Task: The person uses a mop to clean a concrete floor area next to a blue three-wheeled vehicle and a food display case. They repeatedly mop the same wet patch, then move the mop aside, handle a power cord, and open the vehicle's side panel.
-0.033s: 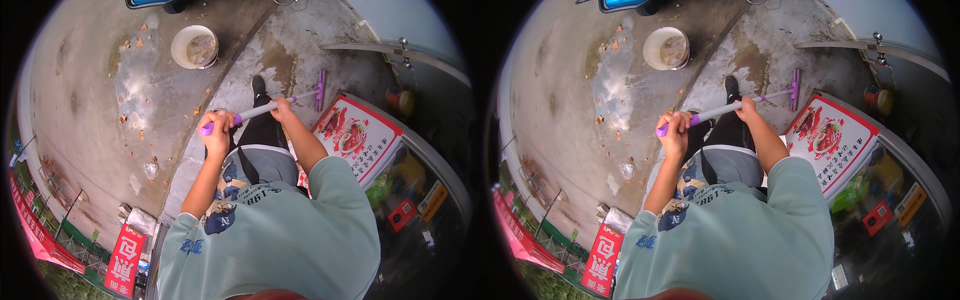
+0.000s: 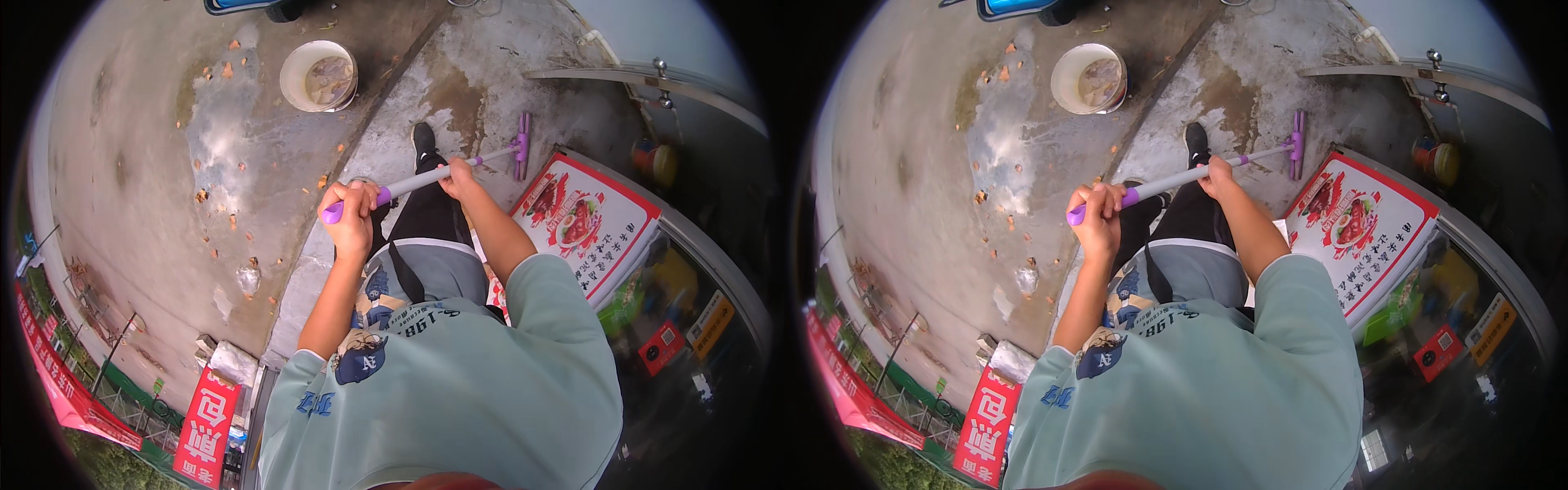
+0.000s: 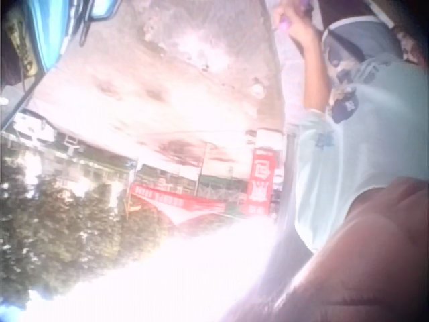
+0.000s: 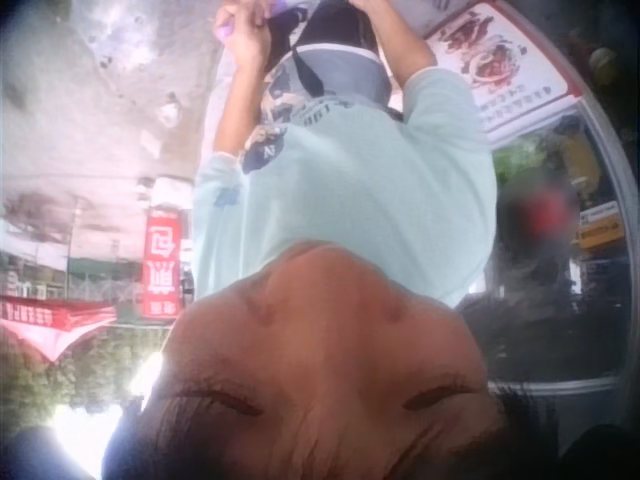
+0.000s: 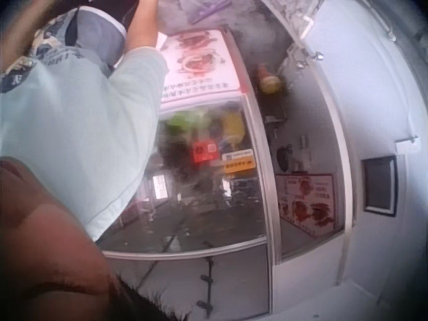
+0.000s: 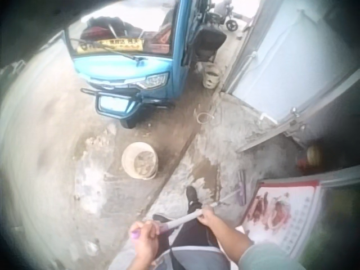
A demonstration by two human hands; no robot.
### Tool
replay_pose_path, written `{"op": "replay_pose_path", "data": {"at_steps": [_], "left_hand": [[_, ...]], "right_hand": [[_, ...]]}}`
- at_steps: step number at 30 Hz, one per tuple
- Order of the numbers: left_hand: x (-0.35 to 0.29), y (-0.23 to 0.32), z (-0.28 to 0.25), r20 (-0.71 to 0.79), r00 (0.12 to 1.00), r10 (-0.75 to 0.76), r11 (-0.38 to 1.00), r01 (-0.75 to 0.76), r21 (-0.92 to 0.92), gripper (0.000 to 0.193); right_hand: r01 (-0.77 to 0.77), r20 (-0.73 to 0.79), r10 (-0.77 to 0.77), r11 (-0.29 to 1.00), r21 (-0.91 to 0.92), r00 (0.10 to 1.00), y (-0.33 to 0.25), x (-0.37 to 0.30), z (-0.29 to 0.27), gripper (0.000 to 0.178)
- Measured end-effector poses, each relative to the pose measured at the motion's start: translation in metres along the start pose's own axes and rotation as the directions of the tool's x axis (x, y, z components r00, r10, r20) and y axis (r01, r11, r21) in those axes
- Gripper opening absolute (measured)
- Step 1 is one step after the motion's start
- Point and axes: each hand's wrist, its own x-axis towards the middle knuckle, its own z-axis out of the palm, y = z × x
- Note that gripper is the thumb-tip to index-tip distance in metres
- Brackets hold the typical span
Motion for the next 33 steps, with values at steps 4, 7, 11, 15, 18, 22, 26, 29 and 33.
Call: {"op": "replay_pose_path", "data": {"at_steps": [4, 7, 11, 15, 18, 22, 26, 29, 33], "left_hand": [[-0.001, 0.052, -0.057, -0.146, 0.987, 0.058, 0.998, -0.063, -0.025, 0.032], [0.003, 0.118, -0.099, -0.195, 0.977, 0.091, 0.996, -0.094, -0.004, 0.031], [-0.001, 0.216, -0.144, -0.219, 0.954, 0.206, 0.978, -0.194, 0.076, 0.033], [-0.022, 0.308, -0.178, -0.191, 0.921, 0.34, 0.938, -0.317, 0.142, 0.035], [-0.047, 0.354, -0.183, -0.16, 0.892, 0.423, 0.899, -0.392, 0.194, 0.035], [-0.085, 0.373, -0.164, 0.045, 0.857, 0.514, 0.828, -0.509, 0.235, 0.034], [-0.122, 0.367, -0.142, 0.491, 0.725, 0.483, 0.748, -0.633, 0.2, 0.03], [-0.138, 0.366, -0.138, 0.721, 0.571, 0.392, 0.754, -0.649, 0.104, 0.021], [-0.142, 0.328, -0.133, 0.692, 0.599, 0.403, 0.808, -0.588, 0.039, 0.023]], "right_hand": [[-0.048, 0.083, 0.051, 0.998, -0.037, 0.995, 0.066, -0.026, 0.048, 0.016], [-0.124, 0.203, 0.129, 0.992, -0.039, 0.971, 0.119, -0.052, 0.101, 0.013], [-0.146, 0.3, 0.195, 0.973, -0.179, 0.934, 0.184, -0.096, 0.174, 0.011], [-0.152, 0.43, 0.297, 0.928, -0.34, 0.853, 0.247, -0.148, 0.242, 0.016], [-0.16, 0.494, 0.342, 0.913, -0.374, 0.799, 0.283, -0.189, 0.273, 0.018], [-0.217, 0.511, 0.335, 0.936, -0.279, 0.791, 0.292, -0.233, 0.268, 0.009], [-0.16, 0.497, 0.285, 0.947, -0.279, 0.819, 0.265, -0.259, 0.213, 0.01], [-0.098, 0.434, 0.222, 0.952, -0.289, 0.873, 0.25, -0.269, 0.167, 0.011], [-0.035, 0.45, 0.144, 0.97, -0.242, 0.881, 0.212, -0.246, 0.12, 0.011]]}}
